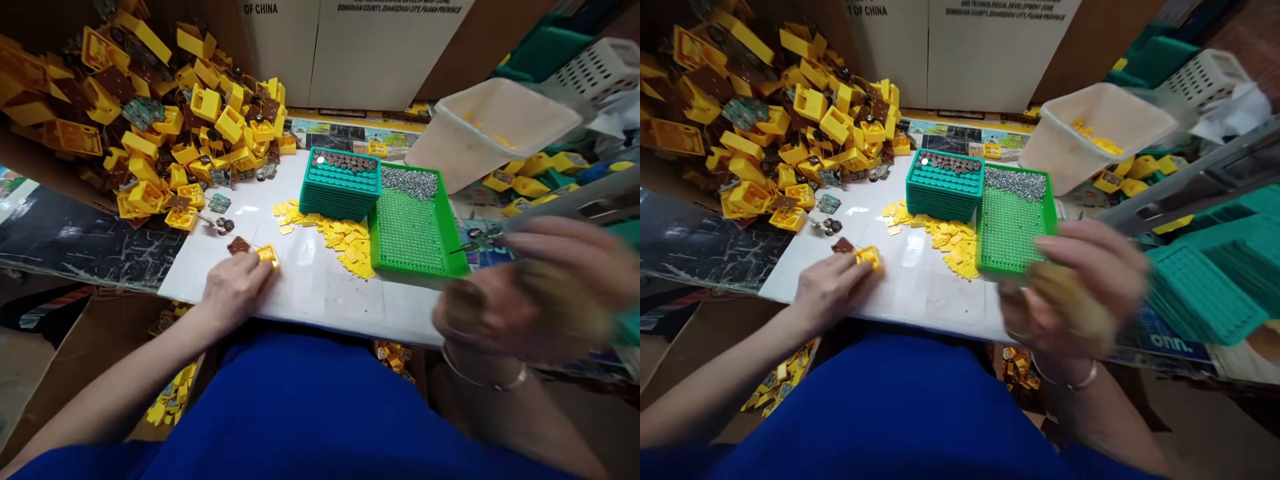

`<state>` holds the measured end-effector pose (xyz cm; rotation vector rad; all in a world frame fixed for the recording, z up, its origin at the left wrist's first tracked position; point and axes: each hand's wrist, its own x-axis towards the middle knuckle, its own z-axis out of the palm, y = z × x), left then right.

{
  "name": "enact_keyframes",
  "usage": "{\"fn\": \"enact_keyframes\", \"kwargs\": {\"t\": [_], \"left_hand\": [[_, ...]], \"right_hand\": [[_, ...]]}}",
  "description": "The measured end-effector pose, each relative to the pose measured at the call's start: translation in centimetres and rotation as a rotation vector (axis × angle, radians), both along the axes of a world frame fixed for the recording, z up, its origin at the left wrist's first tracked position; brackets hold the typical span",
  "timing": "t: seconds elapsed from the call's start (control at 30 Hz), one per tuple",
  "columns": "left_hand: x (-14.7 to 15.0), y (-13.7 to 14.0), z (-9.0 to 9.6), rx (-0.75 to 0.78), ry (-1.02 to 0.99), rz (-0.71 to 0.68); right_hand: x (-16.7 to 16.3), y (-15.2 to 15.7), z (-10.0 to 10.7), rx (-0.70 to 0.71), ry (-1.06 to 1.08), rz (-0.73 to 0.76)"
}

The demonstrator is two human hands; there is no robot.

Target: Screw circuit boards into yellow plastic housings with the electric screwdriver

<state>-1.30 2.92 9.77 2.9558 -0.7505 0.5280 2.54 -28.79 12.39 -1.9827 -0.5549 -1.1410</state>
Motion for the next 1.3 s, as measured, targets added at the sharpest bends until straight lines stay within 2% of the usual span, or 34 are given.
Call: {"fn": "enact_keyframes", "kwargs": {"t": [0.03,0.07,0.13,0.3,0.4,0.57,0.63,0.7,0.77,0.87,0.97,1.03,1.17,1.23,1.3], "left_hand": [[-1.0,-0.5,-0.5,-0.019,0.004,-0.066],[-1.8,-0.9,-0.8,-0.043,0.013,-0.124],[-2.9,-1.3,-1.3,-0.089,0.025,-0.211],[-3.6,-0.9,-1.4,-0.114,-0.003,-0.292],[-3.6,-0.9,-1.4,-0.151,0.013,-0.290],[-3.8,-0.8,-1.7,-0.171,0.006,-0.288],[-3.8,-0.7,-1.7,-0.154,0.003,-0.289],[-3.6,-0.7,-1.8,-0.144,0.007,-0.292],[-3.1,-0.8,-1.7,-0.135,0.000,-0.278],[-1.9,-1.4,-1.6,-0.091,-0.033,-0.208],[-0.7,-2.3,-1.5,-0.062,-0.063,-0.173],[-0.2,-3.1,-1.4,-0.052,-0.071,-0.193],[0.1,-3.9,-1.4,-0.056,-0.061,-0.282],[0.0,-3.7,-1.5,-0.116,-0.035,-0.329],[-0.1,-3.1,-1.5,-0.195,0.024,-0.319]], "right_hand": [[0.0,1.4,-0.1,-0.142,-0.086,0.114],[0.2,3.0,-0.2,-0.249,-0.072,0.240],[1.3,6.3,-0.6,-0.338,0.077,0.397],[5.0,13.6,-2.1,-0.725,0.520,0.658],[6.0,17.3,-2.6,-0.879,0.599,0.721],[6.3,21.0,-3.4,-1.052,0.508,0.735],[6.5,20.9,-3.4,-1.024,0.516,0.702],[6.7,19.8,-2.9,-0.940,0.547,0.646],[6.5,17.7,-1.9,-0.776,0.563,0.588],[5.2,13.6,-0.5,-0.421,0.556,0.496],[2.4,9.5,-1.0,-0.232,0.608,0.412],[0.4,7.5,-2.6,-0.246,0.633,0.370],[-2.2,5.3,-6.0,-0.577,0.510,0.199],[-2.5,4.8,-6.7,-0.723,0.454,0.166],[-2.4,4.5,-6.7,-0.810,0.460,0.186]]}}
